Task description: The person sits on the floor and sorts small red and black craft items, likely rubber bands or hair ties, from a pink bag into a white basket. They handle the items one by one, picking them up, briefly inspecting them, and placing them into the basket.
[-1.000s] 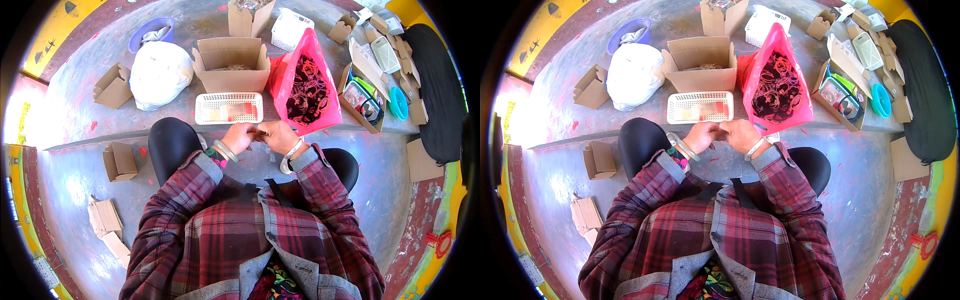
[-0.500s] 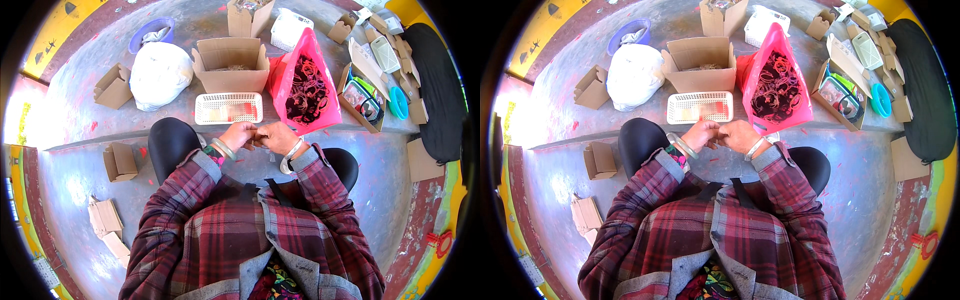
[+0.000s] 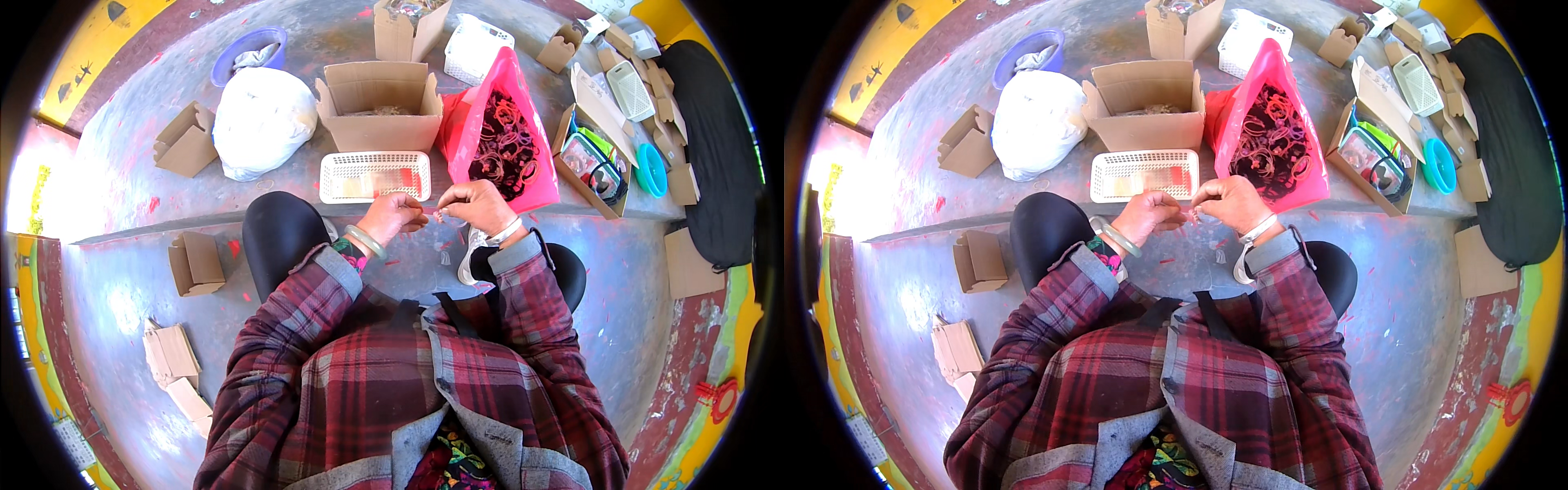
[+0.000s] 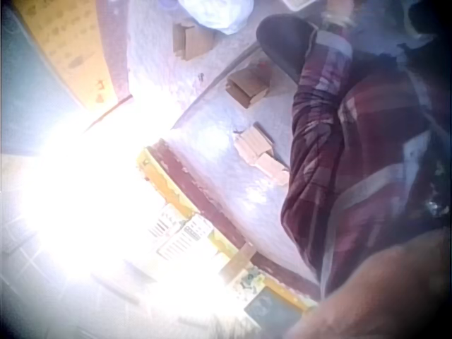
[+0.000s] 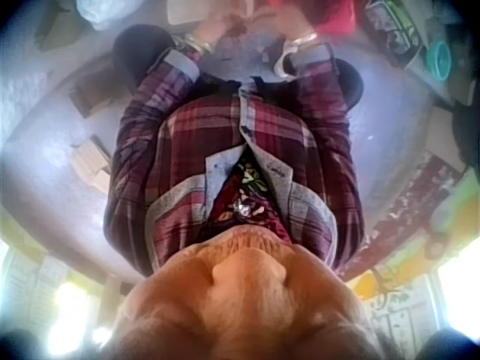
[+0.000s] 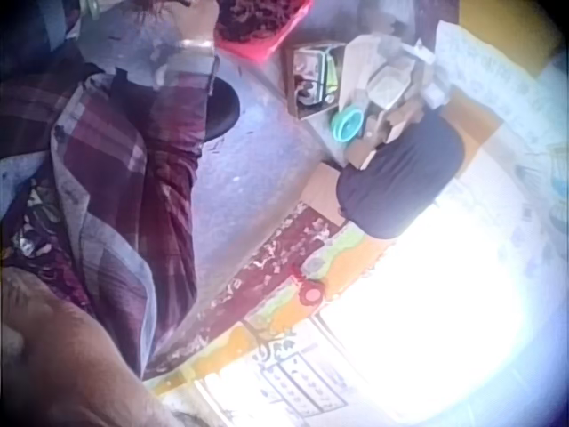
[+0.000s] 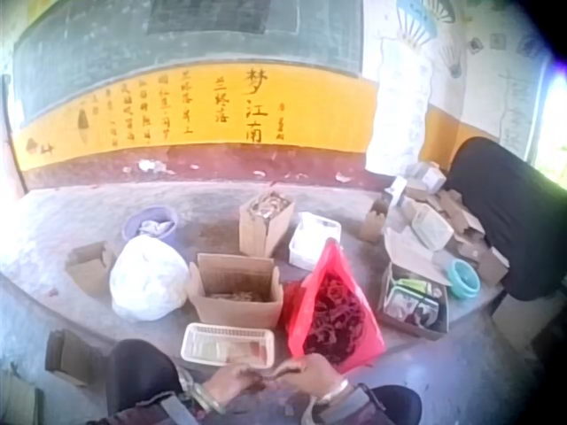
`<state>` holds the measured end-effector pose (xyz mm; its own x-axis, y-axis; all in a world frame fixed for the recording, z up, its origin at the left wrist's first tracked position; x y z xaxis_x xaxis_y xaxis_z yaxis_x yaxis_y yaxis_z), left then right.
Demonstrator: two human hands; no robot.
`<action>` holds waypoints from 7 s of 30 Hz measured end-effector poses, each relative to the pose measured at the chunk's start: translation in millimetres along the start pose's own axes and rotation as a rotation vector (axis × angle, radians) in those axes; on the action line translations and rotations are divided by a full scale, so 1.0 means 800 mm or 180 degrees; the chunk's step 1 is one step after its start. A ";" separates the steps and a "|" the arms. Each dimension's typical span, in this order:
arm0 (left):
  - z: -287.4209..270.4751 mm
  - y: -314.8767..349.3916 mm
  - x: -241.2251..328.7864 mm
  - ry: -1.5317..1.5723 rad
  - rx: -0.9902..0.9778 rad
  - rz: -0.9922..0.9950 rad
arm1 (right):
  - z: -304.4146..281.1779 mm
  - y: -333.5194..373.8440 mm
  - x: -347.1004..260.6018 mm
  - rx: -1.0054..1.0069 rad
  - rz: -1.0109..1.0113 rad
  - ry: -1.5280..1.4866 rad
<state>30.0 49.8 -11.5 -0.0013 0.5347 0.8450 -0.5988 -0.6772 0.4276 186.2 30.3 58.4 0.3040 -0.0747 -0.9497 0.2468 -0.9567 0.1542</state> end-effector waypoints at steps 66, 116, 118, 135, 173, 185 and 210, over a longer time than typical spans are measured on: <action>0.005 0.009 -0.004 0.0308 -0.0035 -0.0103 | 0.041 0.000 -0.015 0.0800 -0.1444 0.1252; 0.010 0.006 -0.003 -0.0150 -0.0083 -0.0137 | 0.021 -0.001 -0.004 0.0397 -0.0871 0.0837; 0.010 0.007 -0.002 -0.0040 -0.0074 -0.0127 | 0.022 0.000 -0.011 0.0483 -0.0906 0.1093; 0.015 0.005 -0.005 0.0103 -0.0312 -0.0197 | 0.051 0.005 -0.009 -0.0003 -0.1892 0.2535; 0.009 0.011 0.013 0.0872 0.0079 0.0051 | 0.007 -0.010 -0.001 0.0515 -0.0827 0.1267; 0.009 0.006 0.006 0.0539 -0.0135 0.0132 | 0.025 -0.004 -0.012 0.0434 -0.1065 0.1699; 0.007 0.005 0.007 0.0753 -0.0019 0.0155 | 0.034 -0.003 -0.003 0.0159 -0.1158 0.1846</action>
<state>32.3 46.8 -3.2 -0.2174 0.6055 0.7656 -0.5981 -0.7025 0.3857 159.9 24.9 53.2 0.6568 0.4034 -0.6371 0.3881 -0.9052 -0.1731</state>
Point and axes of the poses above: each hand's wrist, its own y-axis away from the middle knuckle, its own z-axis out of the palm, x = y × z, the point moved 5 cm from there along -y, towards the middle knuckle
